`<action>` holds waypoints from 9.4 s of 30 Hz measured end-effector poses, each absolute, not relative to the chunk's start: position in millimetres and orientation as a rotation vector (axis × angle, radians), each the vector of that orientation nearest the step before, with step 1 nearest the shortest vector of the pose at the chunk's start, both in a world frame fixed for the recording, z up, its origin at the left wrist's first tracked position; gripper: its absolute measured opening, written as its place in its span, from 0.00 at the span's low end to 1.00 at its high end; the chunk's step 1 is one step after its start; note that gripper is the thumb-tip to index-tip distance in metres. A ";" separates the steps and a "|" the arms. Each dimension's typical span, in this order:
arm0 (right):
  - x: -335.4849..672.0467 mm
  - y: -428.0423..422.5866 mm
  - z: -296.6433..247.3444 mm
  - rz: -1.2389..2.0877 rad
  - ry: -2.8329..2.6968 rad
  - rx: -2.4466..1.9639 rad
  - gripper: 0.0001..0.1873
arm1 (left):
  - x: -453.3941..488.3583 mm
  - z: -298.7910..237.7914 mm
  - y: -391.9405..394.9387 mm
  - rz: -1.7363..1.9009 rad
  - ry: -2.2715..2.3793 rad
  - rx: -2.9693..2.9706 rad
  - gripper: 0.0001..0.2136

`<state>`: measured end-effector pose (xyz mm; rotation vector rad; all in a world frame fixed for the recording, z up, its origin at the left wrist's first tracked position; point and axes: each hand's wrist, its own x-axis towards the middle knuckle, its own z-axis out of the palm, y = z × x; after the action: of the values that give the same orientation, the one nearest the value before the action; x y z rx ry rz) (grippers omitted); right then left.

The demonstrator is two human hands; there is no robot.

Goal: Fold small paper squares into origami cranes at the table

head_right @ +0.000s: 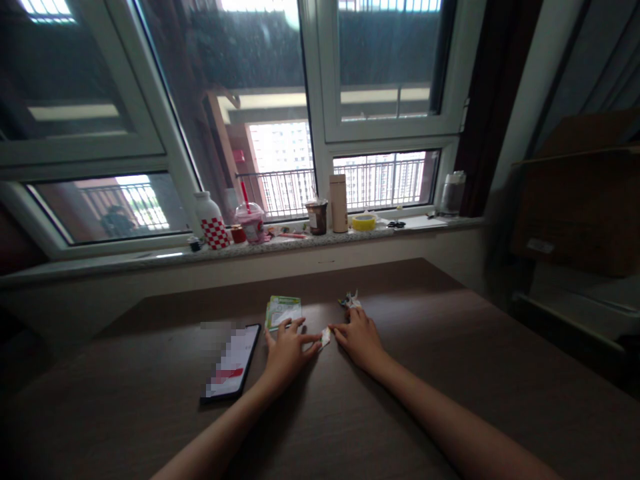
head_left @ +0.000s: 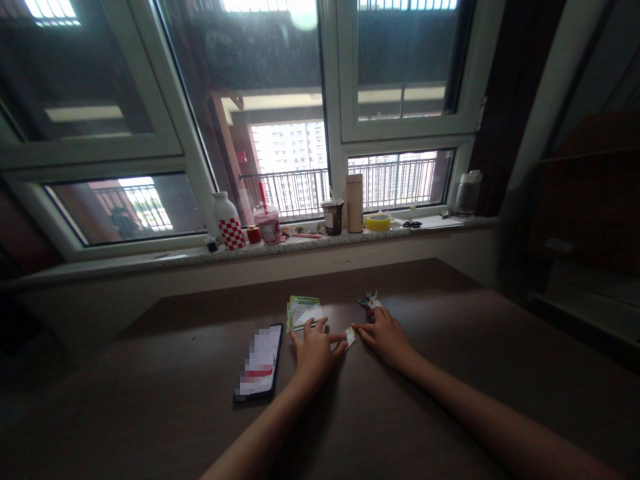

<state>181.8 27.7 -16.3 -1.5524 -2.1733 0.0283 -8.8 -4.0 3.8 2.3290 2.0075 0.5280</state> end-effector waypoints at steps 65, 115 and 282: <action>182.3 35.2 -29.2 0.028 -2.160 -1.527 0.20 | -3.8 -5.0 -1.4 0.615 1.929 2.290 0.12; 188.0 42.5 -34.8 0.363 -2.180 -1.205 0.11 | -7.6 -4.9 3.5 0.754 1.830 2.179 0.06; 161.6 29.6 -26.7 0.314 -2.050 -1.549 0.11 | 8.7 -2.6 9.6 0.732 1.920 2.137 0.05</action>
<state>161.6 29.6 -26.7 -1.5493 -2.0505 0.3141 8.7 9.6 -2.6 2.1372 1.9197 0.7322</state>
